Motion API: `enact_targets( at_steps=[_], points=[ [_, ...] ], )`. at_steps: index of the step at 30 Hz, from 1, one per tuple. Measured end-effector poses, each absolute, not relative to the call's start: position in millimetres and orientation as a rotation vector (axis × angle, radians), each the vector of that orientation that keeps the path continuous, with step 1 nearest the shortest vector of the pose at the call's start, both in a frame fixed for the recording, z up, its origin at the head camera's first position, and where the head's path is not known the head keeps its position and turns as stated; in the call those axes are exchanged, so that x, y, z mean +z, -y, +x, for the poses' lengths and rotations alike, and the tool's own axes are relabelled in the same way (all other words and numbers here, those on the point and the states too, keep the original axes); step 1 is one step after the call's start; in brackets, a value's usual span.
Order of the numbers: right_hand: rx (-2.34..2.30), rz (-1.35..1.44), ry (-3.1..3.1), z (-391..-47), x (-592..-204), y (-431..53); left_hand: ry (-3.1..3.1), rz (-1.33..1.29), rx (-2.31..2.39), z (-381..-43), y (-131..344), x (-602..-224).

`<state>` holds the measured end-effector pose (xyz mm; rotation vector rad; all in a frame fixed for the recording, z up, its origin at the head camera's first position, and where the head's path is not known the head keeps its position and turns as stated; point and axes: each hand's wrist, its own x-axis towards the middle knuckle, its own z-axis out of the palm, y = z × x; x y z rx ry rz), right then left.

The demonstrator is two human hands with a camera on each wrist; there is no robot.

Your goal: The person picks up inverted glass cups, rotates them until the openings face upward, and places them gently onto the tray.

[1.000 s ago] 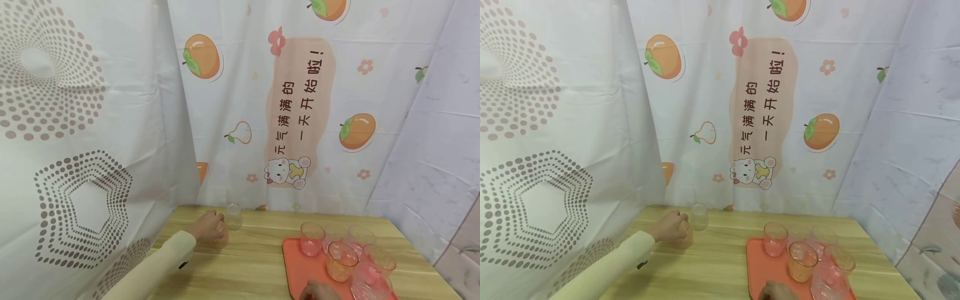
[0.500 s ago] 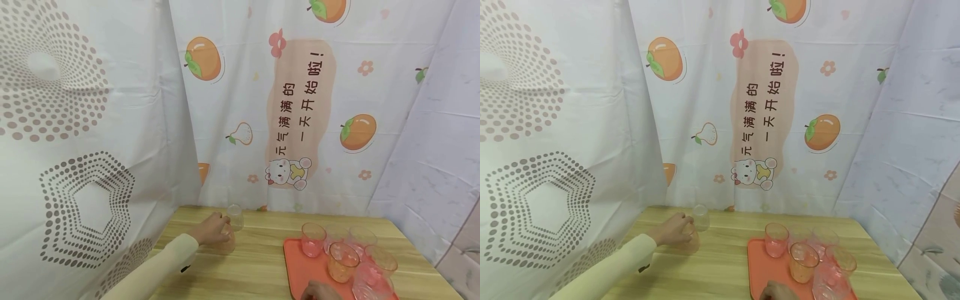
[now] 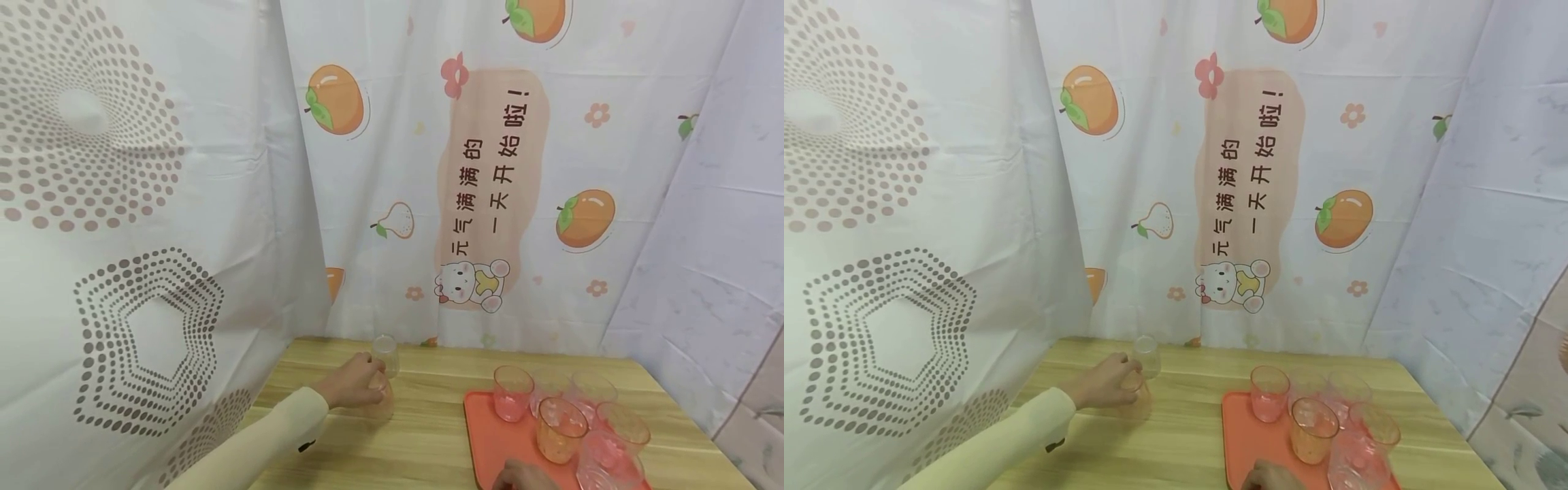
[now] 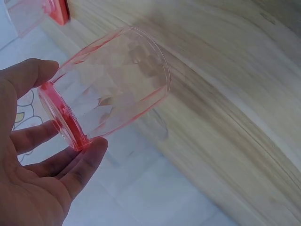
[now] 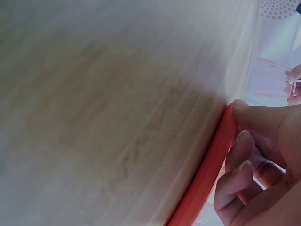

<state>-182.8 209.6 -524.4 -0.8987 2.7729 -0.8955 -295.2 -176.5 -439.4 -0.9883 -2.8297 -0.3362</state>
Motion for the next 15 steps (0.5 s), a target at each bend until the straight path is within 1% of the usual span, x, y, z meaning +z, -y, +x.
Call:
enact_targets(
  at_steps=[10, 15],
  points=[
    [-0.904, -0.909, -2.769, -181.3, -525.4, -210.6, 2.882, -0.973, -0.386, -288.8, 170.5, -442.6],
    [-0.901, -0.9, -2.755, -181.8, -524.9, -210.0, 2.886, -1.008, -0.436, -284.8, 166.7, -442.1]
  ],
)
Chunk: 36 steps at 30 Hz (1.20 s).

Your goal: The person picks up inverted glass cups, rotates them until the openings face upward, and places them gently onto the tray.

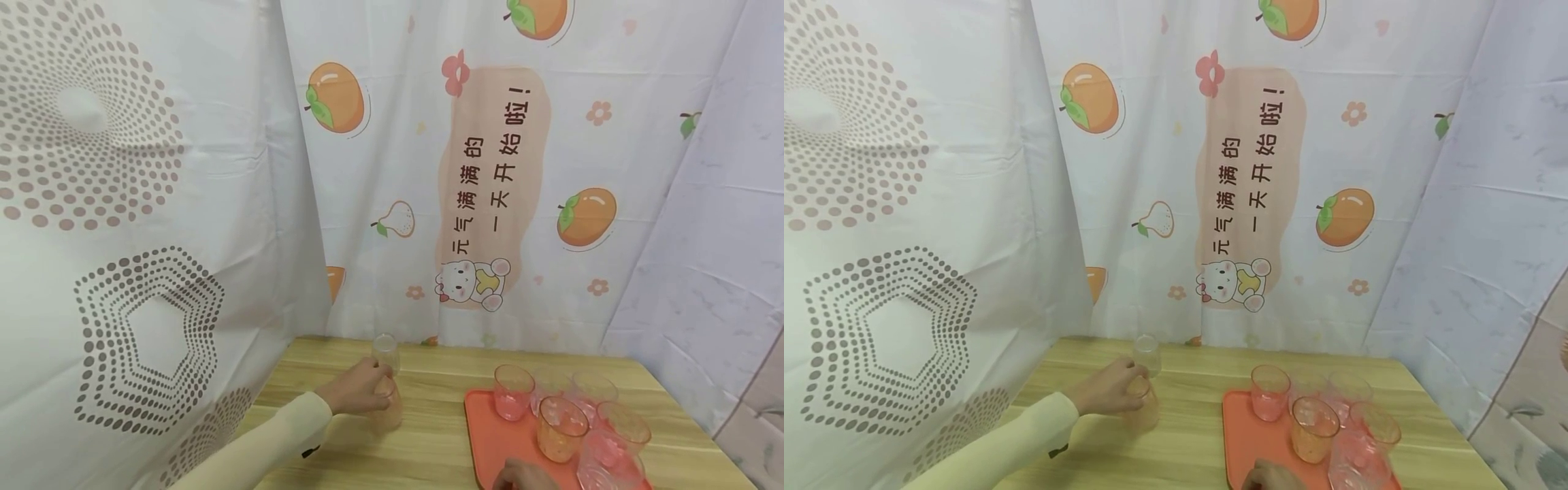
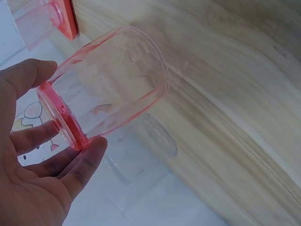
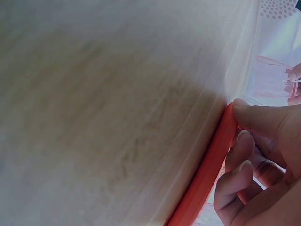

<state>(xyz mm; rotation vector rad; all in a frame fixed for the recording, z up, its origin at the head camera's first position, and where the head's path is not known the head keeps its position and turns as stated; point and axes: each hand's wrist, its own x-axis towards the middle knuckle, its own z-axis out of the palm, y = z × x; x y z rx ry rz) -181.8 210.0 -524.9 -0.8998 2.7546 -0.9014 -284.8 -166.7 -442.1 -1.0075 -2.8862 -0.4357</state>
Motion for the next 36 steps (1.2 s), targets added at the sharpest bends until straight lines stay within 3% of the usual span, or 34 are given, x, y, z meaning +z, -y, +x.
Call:
enact_targets(
  at_steps=[18, 36],
  points=[
    [-0.875, -0.966, -2.777, -183, -526, -212, 2.871, -1.054, -0.488, -278, 149, -448],
    [-0.89, -0.829, -2.703, -185, -518, -209, 2.867, -1.177, -0.477, -266, 135, -442]
  ],
)
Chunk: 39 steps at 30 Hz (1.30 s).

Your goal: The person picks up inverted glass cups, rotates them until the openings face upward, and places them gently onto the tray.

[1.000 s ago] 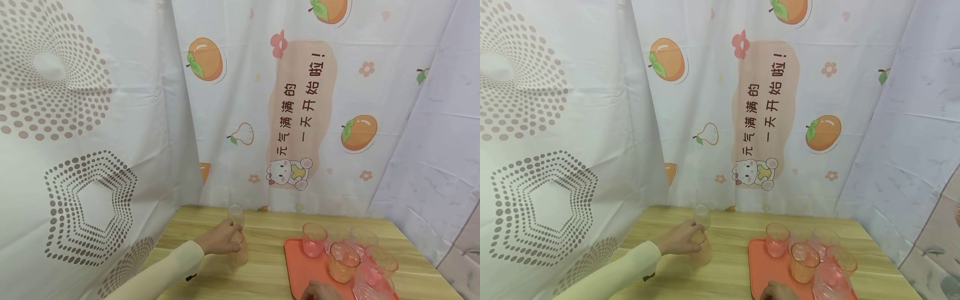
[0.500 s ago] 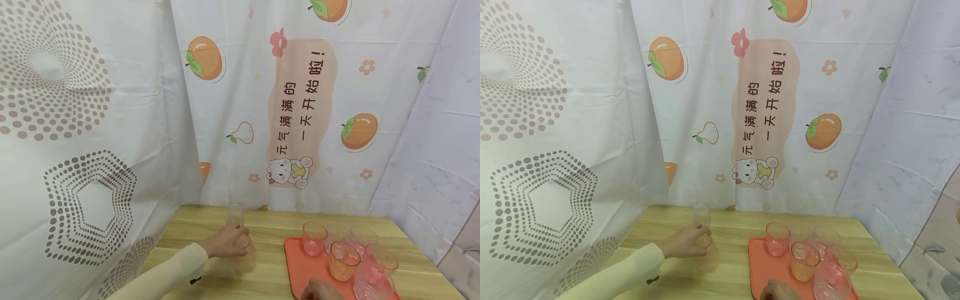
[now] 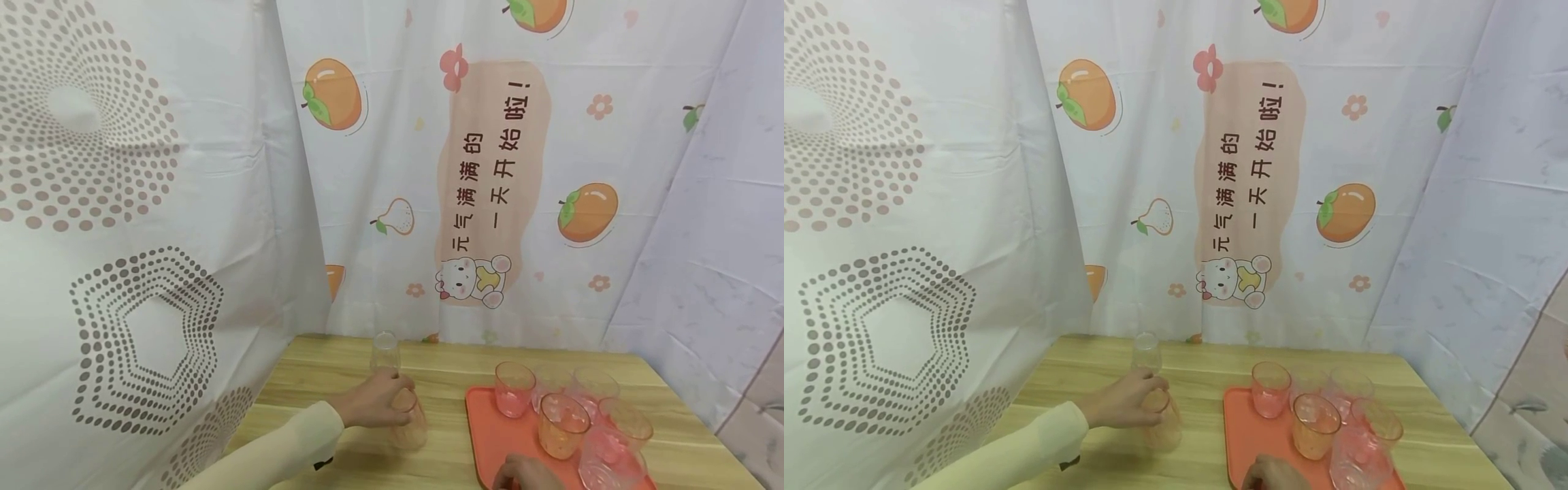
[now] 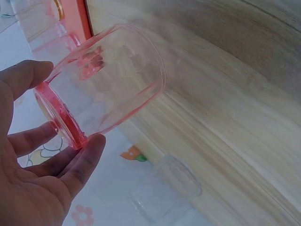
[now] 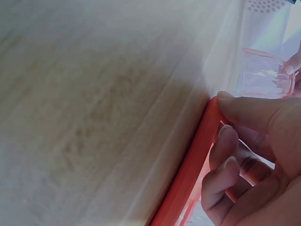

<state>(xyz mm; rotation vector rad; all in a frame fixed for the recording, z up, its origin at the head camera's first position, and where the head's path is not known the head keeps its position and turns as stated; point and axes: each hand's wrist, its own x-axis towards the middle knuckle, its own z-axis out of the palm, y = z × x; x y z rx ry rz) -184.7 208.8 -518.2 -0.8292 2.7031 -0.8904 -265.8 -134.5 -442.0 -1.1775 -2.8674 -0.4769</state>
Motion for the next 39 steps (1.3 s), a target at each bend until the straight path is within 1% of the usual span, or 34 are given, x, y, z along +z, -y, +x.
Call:
enact_targets(
  at_steps=[10, 14, 19, 27, 39],
  points=[
    [-0.944, -0.618, -2.65, -181, -510, -203, 2.856, -1.172, -0.599, -265, 128, -450],
    [-1.002, -0.594, -2.641, -181, -509, -200, 2.856, -1.165, -0.657, -268, 126, -450],
    [-1.043, -0.653, -2.683, -181, -510, -196, 2.855, -1.148, -0.816, -270, 122, -448],
    [-1.192, -0.661, -2.678, -177, -508, -185, 2.891, -1.034, -1.291, -261, 118, -450],
    [-1.314, -0.757, -2.636, -176, -506, -170, 2.916, -0.775, -1.745, -252, 109, -446]
  ],
)
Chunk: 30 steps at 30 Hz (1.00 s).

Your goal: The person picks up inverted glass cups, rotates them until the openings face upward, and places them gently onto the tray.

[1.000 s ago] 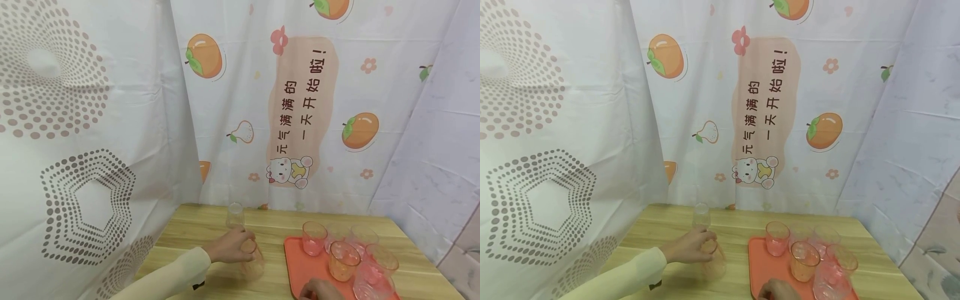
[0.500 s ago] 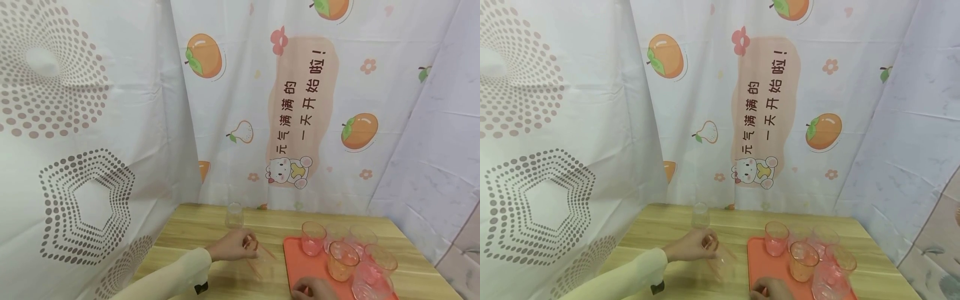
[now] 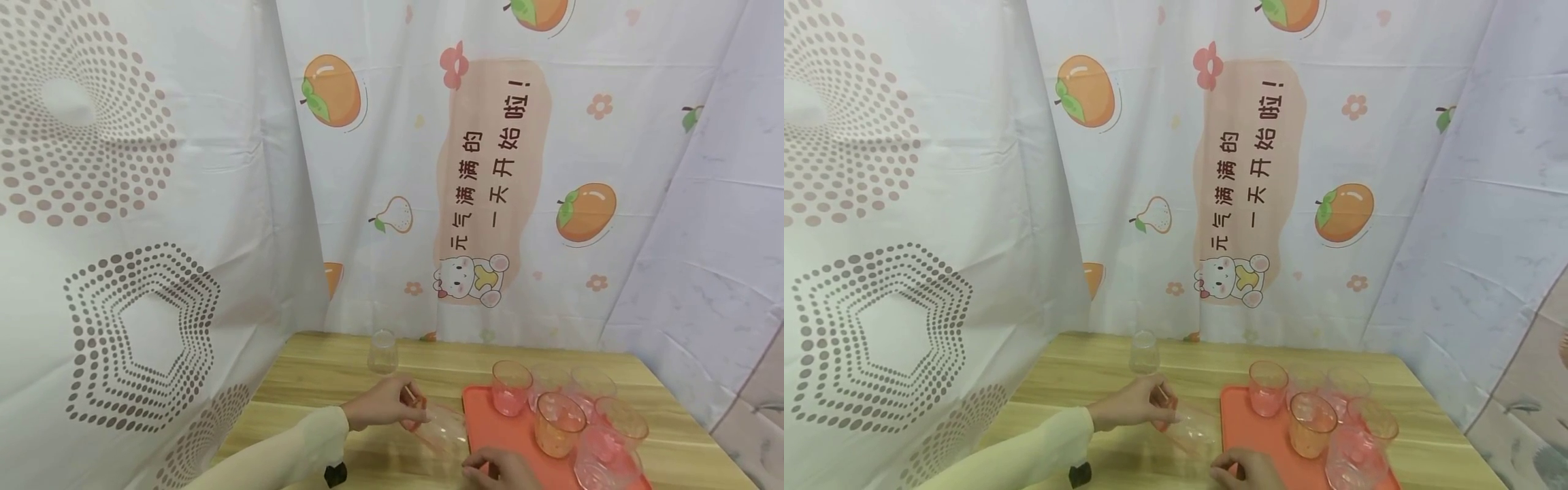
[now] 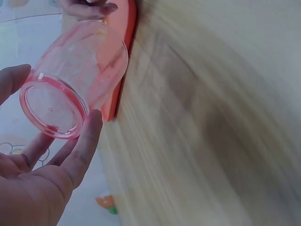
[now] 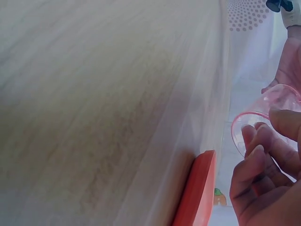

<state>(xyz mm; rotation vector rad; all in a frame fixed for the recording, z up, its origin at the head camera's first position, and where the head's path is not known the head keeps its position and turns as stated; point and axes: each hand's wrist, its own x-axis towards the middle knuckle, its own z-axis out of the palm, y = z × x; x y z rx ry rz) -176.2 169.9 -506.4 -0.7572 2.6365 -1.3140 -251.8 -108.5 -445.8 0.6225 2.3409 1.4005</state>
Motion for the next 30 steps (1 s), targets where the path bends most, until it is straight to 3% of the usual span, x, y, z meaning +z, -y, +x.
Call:
enact_targets(
  at_steps=[17, 30],
  points=[
    [-1.423, -0.653, -2.763, -171, -500, -164, -1.923, 0.51, 1.685, -250, 109, -457],
    [-1.881, -0.44, -2.838, -164, -501, -152, -1.742, 0.465, 1.757, -250, 109, -461]
  ],
)
